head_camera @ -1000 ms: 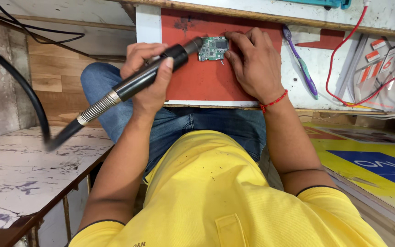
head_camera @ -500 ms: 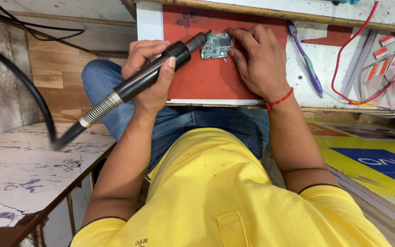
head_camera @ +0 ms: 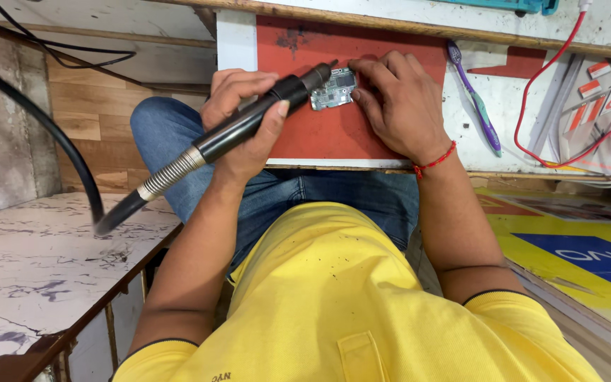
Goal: The person uses a hot air gun to heat a small circuit board placed on a red mat. They hold the board steady with one hand while directing the hot air with the other, repeatedly moving the tool across different components.
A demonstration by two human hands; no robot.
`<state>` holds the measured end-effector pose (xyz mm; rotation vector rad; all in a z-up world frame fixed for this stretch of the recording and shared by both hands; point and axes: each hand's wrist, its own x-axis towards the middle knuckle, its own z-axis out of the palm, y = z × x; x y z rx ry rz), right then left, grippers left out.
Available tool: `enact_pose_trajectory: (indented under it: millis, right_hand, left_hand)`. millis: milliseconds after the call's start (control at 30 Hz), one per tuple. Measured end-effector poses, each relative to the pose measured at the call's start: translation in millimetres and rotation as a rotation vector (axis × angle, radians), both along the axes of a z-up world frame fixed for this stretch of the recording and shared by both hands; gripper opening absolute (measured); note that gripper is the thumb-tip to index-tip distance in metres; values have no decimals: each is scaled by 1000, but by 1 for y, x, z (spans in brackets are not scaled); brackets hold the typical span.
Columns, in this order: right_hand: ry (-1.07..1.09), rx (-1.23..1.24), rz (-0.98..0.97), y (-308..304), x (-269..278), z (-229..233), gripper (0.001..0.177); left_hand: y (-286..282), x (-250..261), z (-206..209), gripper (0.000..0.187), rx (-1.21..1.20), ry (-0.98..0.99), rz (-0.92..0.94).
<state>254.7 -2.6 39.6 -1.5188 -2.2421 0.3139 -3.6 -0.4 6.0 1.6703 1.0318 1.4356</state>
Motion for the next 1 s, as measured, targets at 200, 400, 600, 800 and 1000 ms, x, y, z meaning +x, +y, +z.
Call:
enact_pose_trajectory:
  millis: [200, 400, 600, 800, 1000]
  right_hand:
    - [9, 2, -6, 0, 0, -2, 33]
    - [18, 5, -12, 0, 0, -2, 33]
    - [17, 0, -16, -3, 0, -1, 34]
    - [28, -7, -69, -3, 1, -4, 32]
    - [24, 7, -96, -2, 2, -7, 31]
  left_hand:
    - [-2, -3, 3, 25, 2, -104, -8]
    - [-1, 0, 1, 27, 6, -48, 49]
    - [-1, 1, -2, 25, 86, 14, -40]
    - [-4, 0, 2, 27, 98, 79, -39]
    - [-3, 1, 3, 26, 100, 28, -82]
